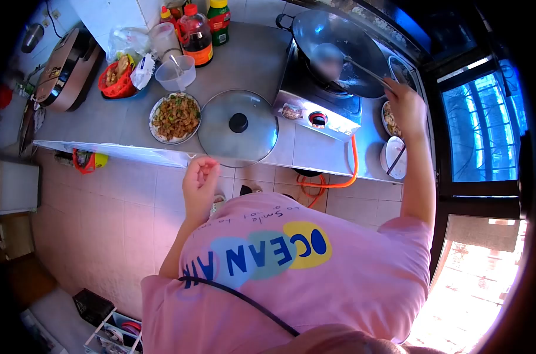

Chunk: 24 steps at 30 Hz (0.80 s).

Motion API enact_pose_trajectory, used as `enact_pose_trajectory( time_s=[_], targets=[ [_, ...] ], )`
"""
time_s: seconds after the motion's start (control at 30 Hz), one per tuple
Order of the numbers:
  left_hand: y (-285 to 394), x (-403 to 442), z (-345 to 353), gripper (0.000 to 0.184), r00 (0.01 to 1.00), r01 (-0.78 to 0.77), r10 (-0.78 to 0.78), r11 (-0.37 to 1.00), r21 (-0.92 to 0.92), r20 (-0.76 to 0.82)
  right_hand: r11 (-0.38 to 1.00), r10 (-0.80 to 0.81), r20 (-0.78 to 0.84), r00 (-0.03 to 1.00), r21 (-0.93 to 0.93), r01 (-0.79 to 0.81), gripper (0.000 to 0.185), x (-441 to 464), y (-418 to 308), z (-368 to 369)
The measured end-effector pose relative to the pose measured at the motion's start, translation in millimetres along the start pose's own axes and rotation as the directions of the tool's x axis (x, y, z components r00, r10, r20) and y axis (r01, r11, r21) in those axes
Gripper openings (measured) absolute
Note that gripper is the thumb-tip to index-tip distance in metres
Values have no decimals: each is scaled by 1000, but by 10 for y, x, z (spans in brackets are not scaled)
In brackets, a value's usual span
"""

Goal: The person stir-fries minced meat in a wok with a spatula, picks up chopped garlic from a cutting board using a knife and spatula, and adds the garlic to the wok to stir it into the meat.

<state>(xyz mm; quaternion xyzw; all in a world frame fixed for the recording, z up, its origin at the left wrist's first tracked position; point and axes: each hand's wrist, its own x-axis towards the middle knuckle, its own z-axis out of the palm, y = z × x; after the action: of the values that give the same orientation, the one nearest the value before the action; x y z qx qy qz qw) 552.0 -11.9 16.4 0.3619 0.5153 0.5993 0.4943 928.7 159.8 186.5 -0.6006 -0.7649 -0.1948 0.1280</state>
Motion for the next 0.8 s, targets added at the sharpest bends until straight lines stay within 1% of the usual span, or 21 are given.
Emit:
enact_pose_trajectory(
  time_s=[0.03,0.1,0.17,0.2,0.23,0.27,0.3,0.33,0.37,0.43,0.47,0.53,0.57,0.6,0.63,0.67,0.7,0.77,0.8],
  targets=[
    [-5,24,0,10,1000,11,-11,1000,-26,-20,998,53,79,995,-31,-51,25,-90,15,-149],
    [-11,52,15,10,1000,6,-6,1000,-8,-4,1000,-11,100,995,13,10,27,-218,35,-235],
    [3,72,78,10,1000,10,-10,1000,15,28,985,60,174,983,-172,-30,28,-167,-86,-56],
    [39,91,145,10,998,35,-36,999,14,50,979,77,193,978,-202,-37,29,-71,-120,55],
    [57,87,197,10,996,58,-59,998,12,68,993,33,77,996,-118,-23,27,0,-19,279],
    [51,64,212,10,996,58,-59,998,17,74,994,59,61,996,-95,-53,27,37,36,285],
    [50,63,219,11,992,31,-31,1000,0,120,994,85,41,996,-69,-82,26,77,80,249],
    [47,95,226,11,987,-1,4,1000,-23,161,993,115,39,993,-25,-114,26,41,86,55],
    [24,115,216,11,987,-7,11,1000,-25,159,990,140,44,989,19,-141,26,-61,86,-206],
    [-47,89,160,11,995,26,-28,1000,16,92,985,145,133,980,69,-155,26,-239,240,-568],
    [-60,92,143,11,995,27,-29,999,17,92,985,145,134,980,70,-156,26,-258,228,-613],
    [-75,69,124,12,994,78,-81,996,32,77,971,166,250,954,125,-202,24,-309,184,-657],
    [-69,62,145,12,993,82,-84,996,35,82,979,194,274,942,14,-205,25,-240,17,-577],
    [-52,65,182,12,993,68,-69,998,19,99,986,164,214,963,-48,-157,25,-184,-45,-371],
    [-29,66,218,12,992,51,-51,999,2,114,990,133,159,978,-72,-123,25,-96,-50,-135],
    [8,61,262,12,992,50,-50,999,1,114,982,178,151,972,-85,-167,26,23,-125,8],
    [53,57,301,11,991,63,-61,998,-16,122,982,178,150,973,-83,-167,26,38,-91,72],
    [102,94,297,10,990,64,-60,997,-30,127,983,182,68,981,8,-183,26,112,-38,105],
    [88,91,280,10,993,34,-32,999,-25,110,973,218,101,971,54,-224,28,52,20,-14]
  ],
)
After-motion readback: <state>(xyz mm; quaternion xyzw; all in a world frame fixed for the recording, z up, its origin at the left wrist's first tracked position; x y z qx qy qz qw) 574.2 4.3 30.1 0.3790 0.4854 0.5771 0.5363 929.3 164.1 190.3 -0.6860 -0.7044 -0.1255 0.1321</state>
